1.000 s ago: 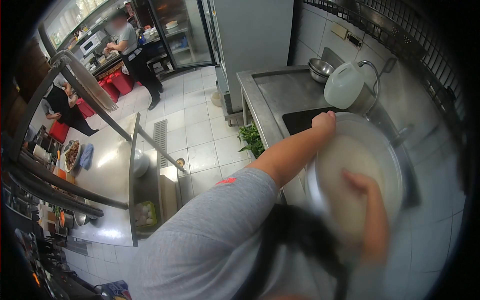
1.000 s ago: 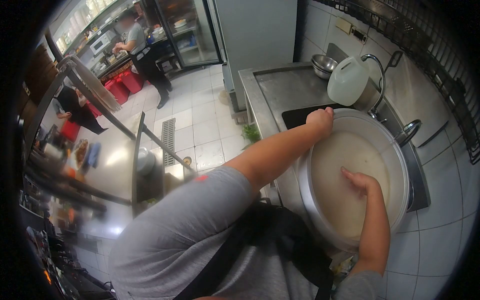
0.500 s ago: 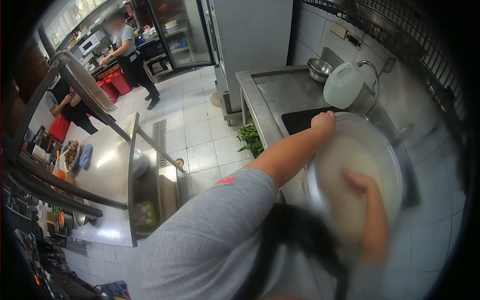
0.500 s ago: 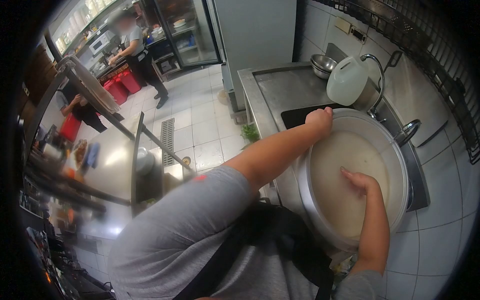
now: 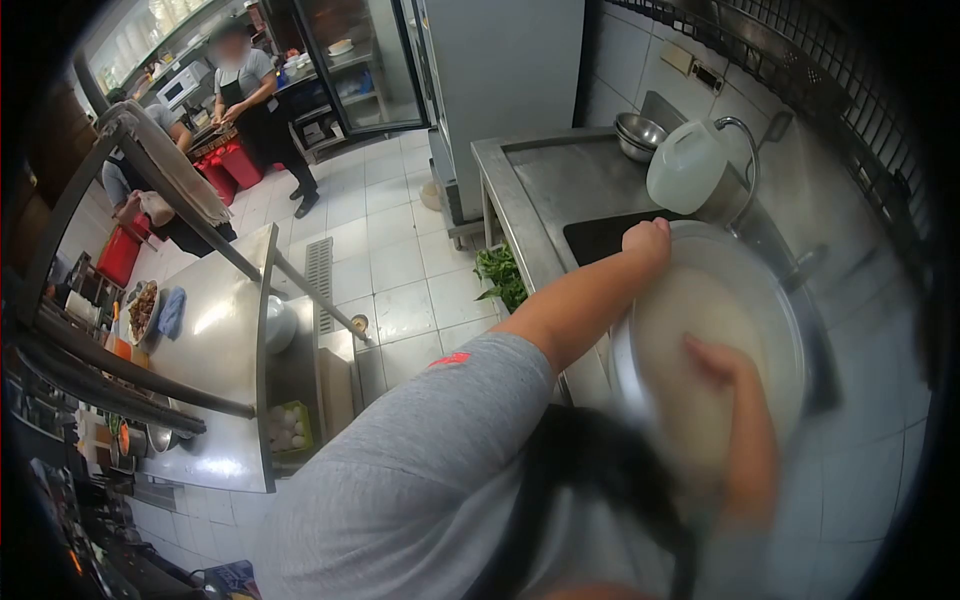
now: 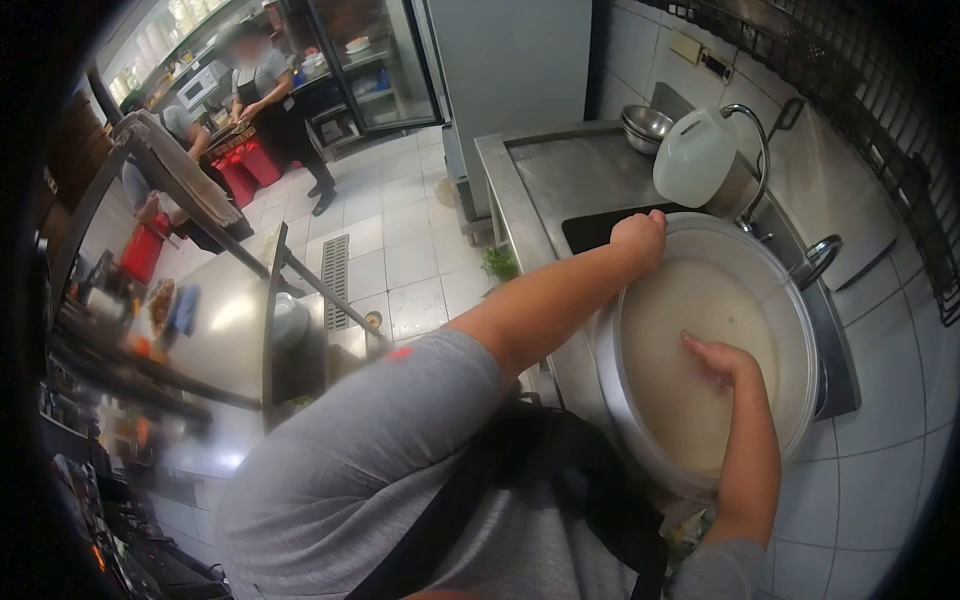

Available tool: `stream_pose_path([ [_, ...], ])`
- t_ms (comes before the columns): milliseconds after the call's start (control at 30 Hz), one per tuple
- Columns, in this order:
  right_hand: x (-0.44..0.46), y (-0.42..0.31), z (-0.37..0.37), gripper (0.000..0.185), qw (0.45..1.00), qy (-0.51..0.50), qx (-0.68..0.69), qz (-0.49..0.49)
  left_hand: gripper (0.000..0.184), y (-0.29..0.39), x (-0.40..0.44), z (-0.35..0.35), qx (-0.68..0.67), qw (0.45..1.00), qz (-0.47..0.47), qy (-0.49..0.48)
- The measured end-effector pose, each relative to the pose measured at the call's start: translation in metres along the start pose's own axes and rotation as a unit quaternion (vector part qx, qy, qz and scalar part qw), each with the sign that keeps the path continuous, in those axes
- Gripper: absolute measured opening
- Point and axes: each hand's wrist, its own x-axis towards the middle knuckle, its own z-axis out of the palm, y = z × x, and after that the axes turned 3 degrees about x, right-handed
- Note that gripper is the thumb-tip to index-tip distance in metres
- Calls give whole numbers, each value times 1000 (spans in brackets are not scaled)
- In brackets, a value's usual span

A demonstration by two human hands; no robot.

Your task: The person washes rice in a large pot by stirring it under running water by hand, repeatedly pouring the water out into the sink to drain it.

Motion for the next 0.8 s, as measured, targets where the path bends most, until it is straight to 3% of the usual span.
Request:
stream_pose_path([
  [800,3,-1,0,92,1000,-3,11,9,31,-2,9,7,-17,1000,-16,-5],
])
